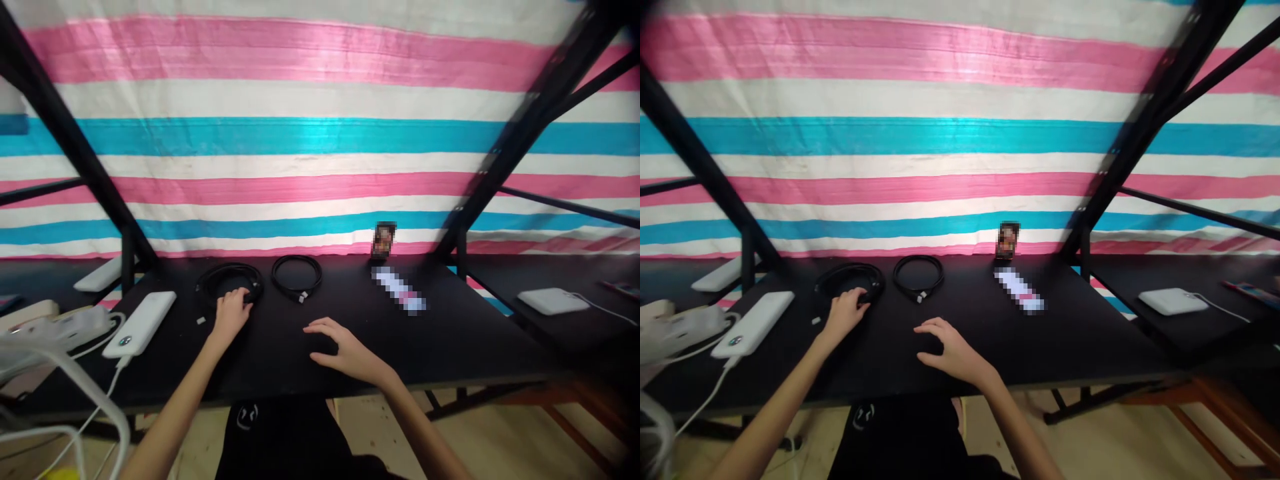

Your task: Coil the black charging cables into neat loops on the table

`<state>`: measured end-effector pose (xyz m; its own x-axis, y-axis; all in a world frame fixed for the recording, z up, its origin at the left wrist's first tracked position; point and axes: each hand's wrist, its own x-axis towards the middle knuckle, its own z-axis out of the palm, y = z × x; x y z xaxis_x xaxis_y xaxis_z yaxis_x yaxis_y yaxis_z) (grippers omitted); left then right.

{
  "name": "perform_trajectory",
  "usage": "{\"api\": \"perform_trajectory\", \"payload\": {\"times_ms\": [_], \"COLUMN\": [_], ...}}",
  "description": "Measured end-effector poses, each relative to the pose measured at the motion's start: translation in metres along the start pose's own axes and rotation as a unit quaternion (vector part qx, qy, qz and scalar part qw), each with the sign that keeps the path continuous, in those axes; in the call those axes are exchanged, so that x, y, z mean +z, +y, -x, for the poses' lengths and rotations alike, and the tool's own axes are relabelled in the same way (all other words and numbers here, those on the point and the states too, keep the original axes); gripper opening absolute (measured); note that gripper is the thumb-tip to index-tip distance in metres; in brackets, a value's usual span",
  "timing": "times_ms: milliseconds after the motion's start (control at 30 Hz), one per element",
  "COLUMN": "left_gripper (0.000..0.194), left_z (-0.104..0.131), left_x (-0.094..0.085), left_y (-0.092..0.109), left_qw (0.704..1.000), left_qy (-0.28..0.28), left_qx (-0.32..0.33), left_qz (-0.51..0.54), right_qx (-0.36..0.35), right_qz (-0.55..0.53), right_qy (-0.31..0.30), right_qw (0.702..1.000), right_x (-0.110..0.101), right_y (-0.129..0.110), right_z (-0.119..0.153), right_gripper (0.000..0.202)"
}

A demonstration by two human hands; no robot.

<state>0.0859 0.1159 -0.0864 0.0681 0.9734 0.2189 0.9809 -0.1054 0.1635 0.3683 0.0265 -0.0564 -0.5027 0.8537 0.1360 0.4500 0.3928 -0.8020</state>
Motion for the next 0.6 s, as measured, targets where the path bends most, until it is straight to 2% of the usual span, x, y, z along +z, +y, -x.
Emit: {"api": "perform_trajectory", "payload": {"times_ms": [167, 300, 400, 500, 600], "left_gripper": [0.022, 0.024, 0.035, 0.04, 0.044], "left_z": [0.018, 0.02, 0.02, 0.014, 0.003], "left_x": [-0.009, -0.017, -0.009, 0.007, 0.013], "left_y": [0.006, 0.008, 0.017, 0.019, 0.01], "left_qw": [0.999, 0.998, 0.996, 0.994, 0.988], "left_qy": [0.021, 0.05, 0.041, 0.017, 0.013], "left_qx": [0.02, 0.018, 0.04, 0.044, 0.018], "left_qz": [0.031, 0.042, 0.065, 0.103, 0.155], "right_qx": [-0.024, -0.019, 0.012, 0.047, 0.065], "right_qz": [0.03, 0.101, 0.216, 0.25, 0.269], "right_qy": [0.041, 0.047, 0.039, 0.053, 0.074], "right_qw": [0.998, 0.994, 0.975, 0.966, 0.958], "right_x": [0.018, 0.017, 0.013, 0.013, 0.018], "right_y": [-0.016, -0.019, -0.01, 0.009, 0.029], "right_z": [-0.004, -0.013, -0.043, -0.084, -0.11], "right_gripper": [0.033, 0.033, 0.037, 0.045, 0.043]}}
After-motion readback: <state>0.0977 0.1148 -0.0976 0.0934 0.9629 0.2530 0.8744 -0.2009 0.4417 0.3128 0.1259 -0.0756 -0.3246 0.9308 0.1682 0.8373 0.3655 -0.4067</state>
